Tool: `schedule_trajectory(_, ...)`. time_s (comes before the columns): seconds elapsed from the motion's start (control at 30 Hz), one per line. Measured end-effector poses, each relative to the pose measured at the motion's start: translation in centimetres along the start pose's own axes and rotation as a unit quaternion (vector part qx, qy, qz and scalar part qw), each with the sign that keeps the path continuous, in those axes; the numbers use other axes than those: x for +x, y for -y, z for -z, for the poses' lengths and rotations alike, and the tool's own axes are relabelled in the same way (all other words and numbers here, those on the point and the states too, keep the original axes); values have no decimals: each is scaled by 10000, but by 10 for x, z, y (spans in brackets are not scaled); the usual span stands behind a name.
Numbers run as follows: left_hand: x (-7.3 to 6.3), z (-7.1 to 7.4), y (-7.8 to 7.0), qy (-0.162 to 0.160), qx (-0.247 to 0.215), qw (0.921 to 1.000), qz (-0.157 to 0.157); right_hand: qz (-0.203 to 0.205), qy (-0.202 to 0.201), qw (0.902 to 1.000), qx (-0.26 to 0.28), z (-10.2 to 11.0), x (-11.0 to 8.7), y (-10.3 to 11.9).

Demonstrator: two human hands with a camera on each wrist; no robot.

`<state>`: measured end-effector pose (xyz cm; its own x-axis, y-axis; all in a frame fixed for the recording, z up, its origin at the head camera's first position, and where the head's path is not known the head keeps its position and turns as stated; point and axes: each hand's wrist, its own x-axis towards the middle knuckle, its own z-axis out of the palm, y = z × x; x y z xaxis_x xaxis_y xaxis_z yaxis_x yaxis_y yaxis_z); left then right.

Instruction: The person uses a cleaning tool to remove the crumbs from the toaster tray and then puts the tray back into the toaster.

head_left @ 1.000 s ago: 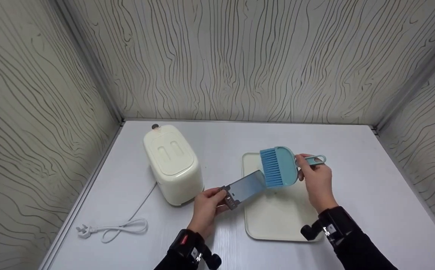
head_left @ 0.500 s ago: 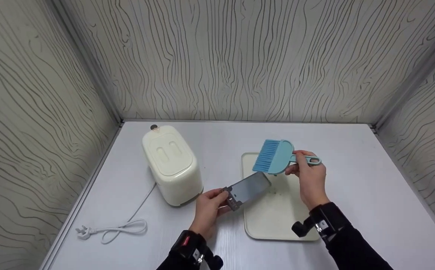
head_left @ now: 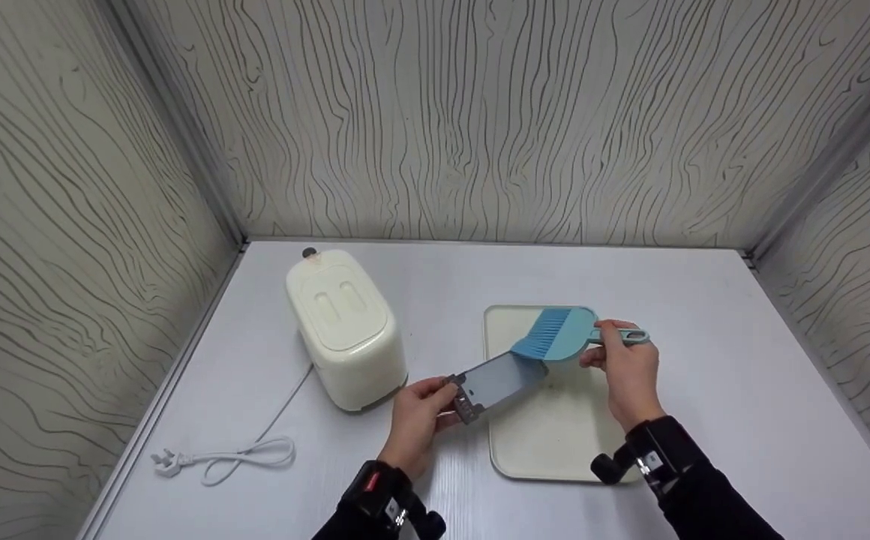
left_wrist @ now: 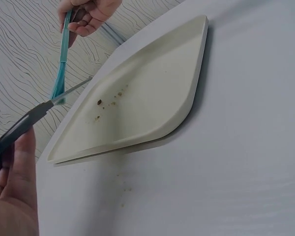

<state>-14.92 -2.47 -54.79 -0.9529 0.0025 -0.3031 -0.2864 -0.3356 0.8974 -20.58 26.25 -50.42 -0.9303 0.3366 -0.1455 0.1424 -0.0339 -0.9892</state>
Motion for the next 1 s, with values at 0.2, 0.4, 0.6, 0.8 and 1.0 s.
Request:
schedule_trajectory(0.2,0,2,-1,-54,14,10000,7,14,-48,10000,60,7,-1,-3)
schedule_trajectory(0.4,1,3,0,-37,49,10000,-60,43,-49,9999,-129,16,-5,-2)
schedule_trajectory(0.6,1,3,-1,-85,-12,10000,-34,104,-38,9983,-576,24,-9,3)
schedule_trajectory(0.8,2,3,-1,-123,19,9999,17,318,21,9950,-944,28,-11,6)
schedule_trajectory(1.0,3,2,-1,-149,-4,9999,45,478,-103,9928,-1092,33,-12,8)
